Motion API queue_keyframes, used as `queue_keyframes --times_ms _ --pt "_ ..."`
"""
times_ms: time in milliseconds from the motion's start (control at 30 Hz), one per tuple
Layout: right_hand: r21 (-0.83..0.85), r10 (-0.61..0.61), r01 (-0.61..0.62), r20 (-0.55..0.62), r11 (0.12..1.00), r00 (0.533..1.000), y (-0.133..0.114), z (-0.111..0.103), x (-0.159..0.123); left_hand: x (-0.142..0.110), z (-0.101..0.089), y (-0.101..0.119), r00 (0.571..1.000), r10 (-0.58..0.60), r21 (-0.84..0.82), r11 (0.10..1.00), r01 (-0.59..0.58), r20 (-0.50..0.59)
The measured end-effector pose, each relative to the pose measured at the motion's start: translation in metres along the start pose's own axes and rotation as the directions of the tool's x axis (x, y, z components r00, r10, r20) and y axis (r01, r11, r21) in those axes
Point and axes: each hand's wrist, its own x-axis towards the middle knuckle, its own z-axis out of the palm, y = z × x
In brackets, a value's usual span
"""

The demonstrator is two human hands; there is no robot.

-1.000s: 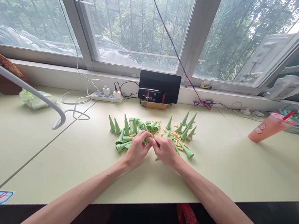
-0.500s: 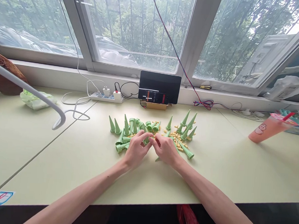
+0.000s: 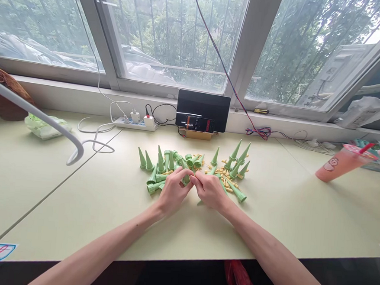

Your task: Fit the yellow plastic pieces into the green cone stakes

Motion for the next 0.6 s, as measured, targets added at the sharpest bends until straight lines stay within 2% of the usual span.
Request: queue_keyframes --times_ms 600 --pt "-0.038 0.036 -0.036 0.003 0.999 0.999 -0.0011 0.0047 -0.0001 -0.0005 0.0007 0.0004 1.000 0.018 0.022 1.000 -0.018 0.005"
